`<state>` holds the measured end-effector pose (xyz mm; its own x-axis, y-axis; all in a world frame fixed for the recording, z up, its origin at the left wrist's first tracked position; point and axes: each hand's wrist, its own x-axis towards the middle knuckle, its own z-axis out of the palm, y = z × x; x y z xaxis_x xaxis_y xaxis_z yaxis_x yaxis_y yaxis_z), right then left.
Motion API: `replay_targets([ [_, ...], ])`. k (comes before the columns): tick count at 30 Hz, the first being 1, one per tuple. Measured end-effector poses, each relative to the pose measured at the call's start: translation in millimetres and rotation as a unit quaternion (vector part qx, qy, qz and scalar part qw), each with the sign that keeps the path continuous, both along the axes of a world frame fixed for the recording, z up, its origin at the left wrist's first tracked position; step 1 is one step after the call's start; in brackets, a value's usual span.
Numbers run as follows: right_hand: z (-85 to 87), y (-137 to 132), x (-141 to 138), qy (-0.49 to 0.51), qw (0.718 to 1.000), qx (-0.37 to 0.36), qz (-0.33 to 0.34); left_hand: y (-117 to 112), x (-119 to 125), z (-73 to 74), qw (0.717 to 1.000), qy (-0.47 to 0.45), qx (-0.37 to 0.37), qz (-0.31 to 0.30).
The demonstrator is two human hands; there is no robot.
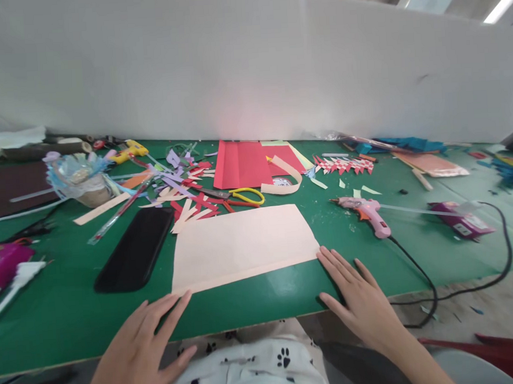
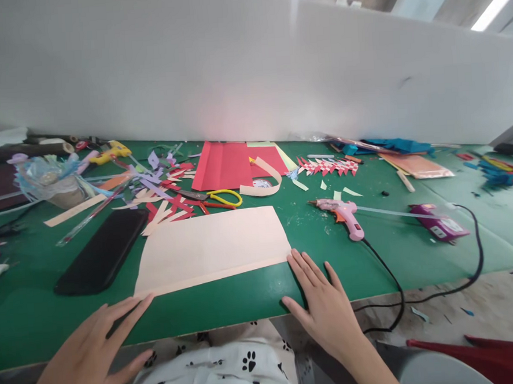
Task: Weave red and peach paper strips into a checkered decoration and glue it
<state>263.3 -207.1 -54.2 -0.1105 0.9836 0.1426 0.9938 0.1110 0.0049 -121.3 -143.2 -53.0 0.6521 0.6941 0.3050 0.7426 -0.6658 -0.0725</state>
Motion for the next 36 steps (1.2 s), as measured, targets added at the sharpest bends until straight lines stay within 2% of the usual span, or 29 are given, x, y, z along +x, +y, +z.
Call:
replay_targets([
  [3, 1.9, 4, -3, 0.008, 1.0, 0.015, -0.004, 5, -1, 9.2, 1.0, -0.016, -0.021, -0.005],
  [6, 6.7, 16, -13, 0.025, 0.999, 0.047, -0.002, 17, 12, 22.6, 0.998, -0.037, -0.054, 0.002],
  [8, 11.1, 29, -23, 0.055, 0.997, 0.048, 0.025, 25, 28, 30.7, 0.996, -0.041, -0.076, 0.008],
  [12, 19.0, 60, -43, 0.11, 0.987, 0.03, 0.112, 39, 70, 42.0, 0.987, -0.03, -0.15, -0.042],
  [16, 26.1, 84, -50, 0.062, 0.976, 0.088, 0.191, 47, 106, 49.9, 0.979, -0.02, -0.188, -0.079],
  [19, 37.2, 94, -52, 0.03, 0.967, 0.122, 0.223, 56, 121, 56.5, 0.982, 0.006, -0.166, -0.092],
  [22, 52.3, 99, -58, 0.041, 0.963, 0.141, 0.224, 66, 128, 66.8, 0.988, 0.029, -0.104, -0.106],
  [25, 65.0, 103, -68, 0.047, 0.956, 0.174, 0.23, 73, 133, 80.2, 0.991, 0.021, -0.044, -0.128],
  [28, 71.5, 109, -75, 0.033, 0.937, 0.229, 0.262, 78, 135, 91.1, 0.987, 0.003, -0.018, -0.16],
  [32, 74.6, 116, -73, 0.013, 0.914, 0.271, 0.302, 83, 134, 95.1, 0.982, -0.001, 0.002, -0.191],
  [36, 79.6, 116, -56, 0.001, 0.919, 0.273, 0.283, 89, 127, 93.6, 0.983, 0.006, 0.016, -0.18],
])
